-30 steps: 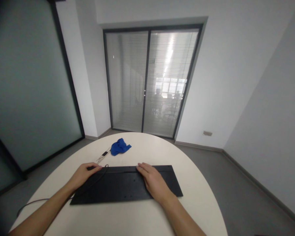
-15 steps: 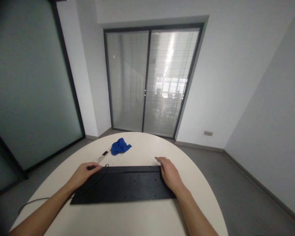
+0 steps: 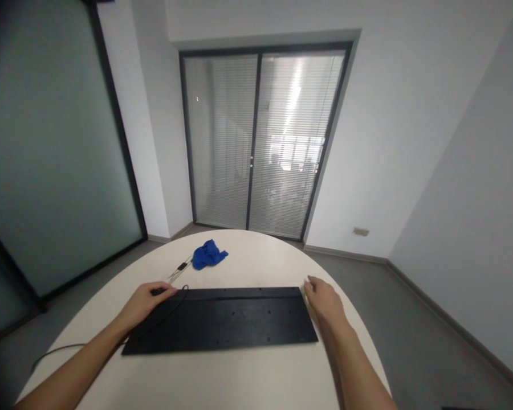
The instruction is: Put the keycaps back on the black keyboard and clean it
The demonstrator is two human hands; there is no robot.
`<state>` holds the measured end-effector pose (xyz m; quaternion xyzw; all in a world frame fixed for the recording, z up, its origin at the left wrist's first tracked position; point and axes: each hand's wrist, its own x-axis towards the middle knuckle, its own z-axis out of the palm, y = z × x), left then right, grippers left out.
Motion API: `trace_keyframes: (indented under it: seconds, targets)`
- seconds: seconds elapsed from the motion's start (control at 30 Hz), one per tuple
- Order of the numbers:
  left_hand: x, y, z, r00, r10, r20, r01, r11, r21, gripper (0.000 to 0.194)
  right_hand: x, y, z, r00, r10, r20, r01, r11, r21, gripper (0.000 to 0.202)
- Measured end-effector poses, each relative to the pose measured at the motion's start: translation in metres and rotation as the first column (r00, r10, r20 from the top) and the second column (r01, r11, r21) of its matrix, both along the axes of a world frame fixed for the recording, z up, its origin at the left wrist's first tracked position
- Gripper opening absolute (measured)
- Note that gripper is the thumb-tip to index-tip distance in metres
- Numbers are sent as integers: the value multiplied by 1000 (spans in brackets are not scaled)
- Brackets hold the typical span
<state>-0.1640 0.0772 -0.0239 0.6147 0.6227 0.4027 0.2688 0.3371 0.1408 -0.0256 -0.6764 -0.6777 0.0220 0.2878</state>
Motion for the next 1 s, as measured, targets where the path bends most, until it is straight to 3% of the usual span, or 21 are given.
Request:
trace_keyframes:
  seconds: [0.1,0.17,0.27,0.33,0.4,0.47,0.63,0.83,1.0]
  targets:
    - [0,0,0,1000,-1,7,1,1000,7,45,-33,-14,17,996,82,23,-83,994,71,53]
    - [0,1,0,1000,1,8,-1,1000,13,44,-65,-31,29,956,288,64,-294,946,137,56]
    - [0,1,0,1000,2,3,-2,1000,19,44,-114,-59,38,760,625,178,-635,772,1,59]
    - [-1,1,-1,1000,-1,-9,1,1000,17,44,-138,-74,38,617,764,186,-752,643,-147,65]
    - [-1,0,-1,1000,-6,-23,7,1000,12,44,-151,-81,36,564,807,177,-773,591,-232,71]
    - [-2,0,-2,1000,-12,-26,12,1000,7,43,-156,-83,34,563,809,170,-764,588,-267,73]
    - [-2,-1,0,1000,-3,-25,3,1000,3,43,-156,-82,35,573,800,180,-759,600,-252,77]
    - [-2,-1,0,997,-9,-77,9,1000,3,44,-163,-87,35,524,833,181,-783,554,-284,85]
    - [-4,-2,1,973,4,-231,4,999,31,45,-172,-91,34,481,862,162,-817,507,-275,83]
